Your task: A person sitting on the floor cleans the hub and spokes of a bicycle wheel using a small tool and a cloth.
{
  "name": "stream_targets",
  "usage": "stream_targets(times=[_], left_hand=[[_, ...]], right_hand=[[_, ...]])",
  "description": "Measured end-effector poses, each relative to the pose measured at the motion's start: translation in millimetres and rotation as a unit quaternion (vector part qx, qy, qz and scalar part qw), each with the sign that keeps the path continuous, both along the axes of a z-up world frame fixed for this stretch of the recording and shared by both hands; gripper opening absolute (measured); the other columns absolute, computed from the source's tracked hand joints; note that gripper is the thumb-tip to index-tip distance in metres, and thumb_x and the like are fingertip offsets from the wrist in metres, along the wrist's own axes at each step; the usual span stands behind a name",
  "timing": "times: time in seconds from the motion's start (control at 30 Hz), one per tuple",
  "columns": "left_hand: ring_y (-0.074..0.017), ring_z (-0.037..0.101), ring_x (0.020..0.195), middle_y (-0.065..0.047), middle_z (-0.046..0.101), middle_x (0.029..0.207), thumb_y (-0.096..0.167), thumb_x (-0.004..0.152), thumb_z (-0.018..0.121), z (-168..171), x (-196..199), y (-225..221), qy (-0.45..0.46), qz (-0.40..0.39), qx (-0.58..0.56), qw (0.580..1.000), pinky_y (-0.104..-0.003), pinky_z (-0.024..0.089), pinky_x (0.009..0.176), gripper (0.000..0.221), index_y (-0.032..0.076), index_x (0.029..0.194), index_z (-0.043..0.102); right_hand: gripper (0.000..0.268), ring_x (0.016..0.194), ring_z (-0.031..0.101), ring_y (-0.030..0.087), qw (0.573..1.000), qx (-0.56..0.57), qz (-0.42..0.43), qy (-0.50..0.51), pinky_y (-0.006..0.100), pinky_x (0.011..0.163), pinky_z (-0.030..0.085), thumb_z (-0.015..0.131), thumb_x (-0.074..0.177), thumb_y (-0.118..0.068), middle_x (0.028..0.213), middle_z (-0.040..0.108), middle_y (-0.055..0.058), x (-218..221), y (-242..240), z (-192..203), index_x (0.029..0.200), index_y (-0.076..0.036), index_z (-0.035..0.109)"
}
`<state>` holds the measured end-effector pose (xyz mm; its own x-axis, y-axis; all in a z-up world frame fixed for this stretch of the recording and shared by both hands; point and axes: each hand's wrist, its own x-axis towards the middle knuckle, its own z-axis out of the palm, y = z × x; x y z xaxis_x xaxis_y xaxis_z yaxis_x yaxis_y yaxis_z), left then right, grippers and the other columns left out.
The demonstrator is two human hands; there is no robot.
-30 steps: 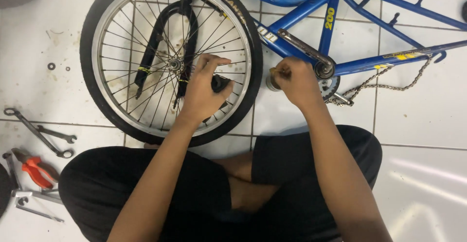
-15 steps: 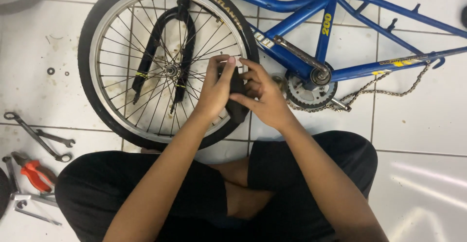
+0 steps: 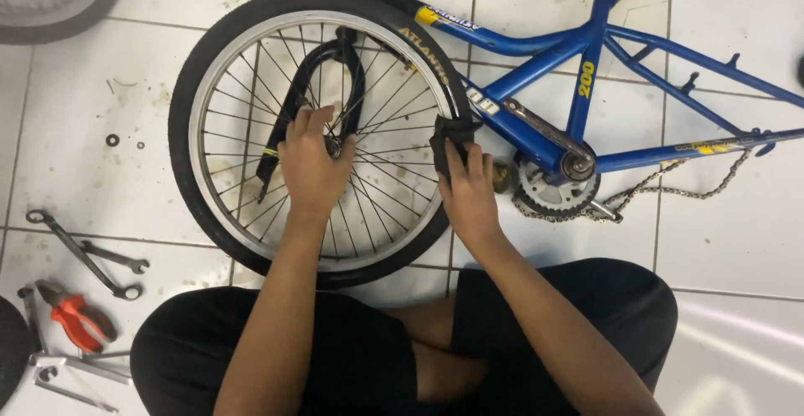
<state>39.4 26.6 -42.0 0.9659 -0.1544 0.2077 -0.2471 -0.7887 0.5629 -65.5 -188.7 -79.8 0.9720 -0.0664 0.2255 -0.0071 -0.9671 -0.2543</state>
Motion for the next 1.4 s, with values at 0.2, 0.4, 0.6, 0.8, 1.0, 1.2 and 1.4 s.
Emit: stream_targets(times=[0.2,0.4,0.6,0.8,1.0,1.2,1.4], left_hand=[[-0.034,0.069,0.095,-0.006,0.072,0.092,-0.005,0.074,0.076,-38,20,-6,-0.033,0.011,0.085,0.996,-0.049,0.057,0.075,0.037,0.015,0.104,0.078],[-0.0365,0.069,0.093,-0.01,0.071,0.085,-0.01,0.074,0.067,-14,24,-7,0.007,0.002,0.066,0.998,-0.045,0.059,0.067,0.032,0.009,0.098,0.075],[-0.0391,0.058,0.106,-0.009,0.064,0.106,0.002,0.081,0.066,-10,21,-12,0.077,0.003,0.102,0.992,-0.049,0.048,0.077,0.028,0.013,0.107,0.063],[-0.03,0.063,0.094,-0.004,0.064,0.097,0.033,0.1,0.059,-22,21,-11,0.037,-0.002,0.13,0.991,-0.045,0.044,0.08,0.023,0.013,0.105,0.071],[-0.0272,0.065,0.089,-0.003,0.064,0.096,0.033,0.105,0.05,-31,27,-12,0.092,-0.015,0.167,0.982,-0.042,0.043,0.079,0.027,0.016,0.11,0.07],[-0.0299,0.066,0.092,-0.004,0.064,0.101,0.031,0.107,0.043,-22,29,-12,0.124,-0.023,0.153,0.98,-0.043,0.041,0.079,0.029,0.017,0.112,0.068],[-0.0308,0.067,0.088,-0.005,0.065,0.097,0.027,0.104,0.049,-25,28,-15,0.087,-0.005,0.16,0.983,-0.044,0.042,0.077,0.024,0.015,0.108,0.07]], right_hand=[[0.049,0.103,0.06,0.042,0.994,0.078,0.022,-0.079,0.046,0.086,0.055,0.072,0.087,0.01,0.114,0.052,0.018,41,-5,-9,0.134,0.001,0.062],[0.039,0.103,0.058,0.028,0.978,0.052,0.073,-0.19,0.037,0.087,0.049,0.069,0.088,0.007,0.112,0.055,0.01,140,-10,-22,0.126,-0.005,0.068],[0.052,0.104,0.064,0.037,0.994,-0.023,0.039,-0.096,0.044,0.09,0.058,0.077,0.08,0.004,0.115,0.053,0.018,132,-2,-15,0.13,-0.001,0.065],[0.051,0.105,0.066,0.043,0.999,-0.006,-0.035,-0.022,0.046,0.089,0.059,0.071,0.084,-0.003,0.115,0.054,0.024,53,-6,-24,0.133,0.003,0.063],[0.052,0.108,0.061,0.045,0.995,0.069,-0.01,-0.076,0.052,0.092,0.056,0.068,0.084,0.008,0.115,0.049,0.022,97,-2,-21,0.136,0.003,0.061],[0.041,0.112,0.062,0.037,0.985,0.054,0.111,-0.123,0.047,0.096,0.055,0.066,0.09,0.007,0.115,0.051,0.012,187,11,-5,0.129,-0.004,0.069],[0.055,0.11,0.061,0.041,0.995,0.01,0.071,-0.068,0.051,0.093,0.057,0.07,0.085,0.006,0.119,0.049,0.016,171,-2,-12,0.137,-0.012,0.065]])
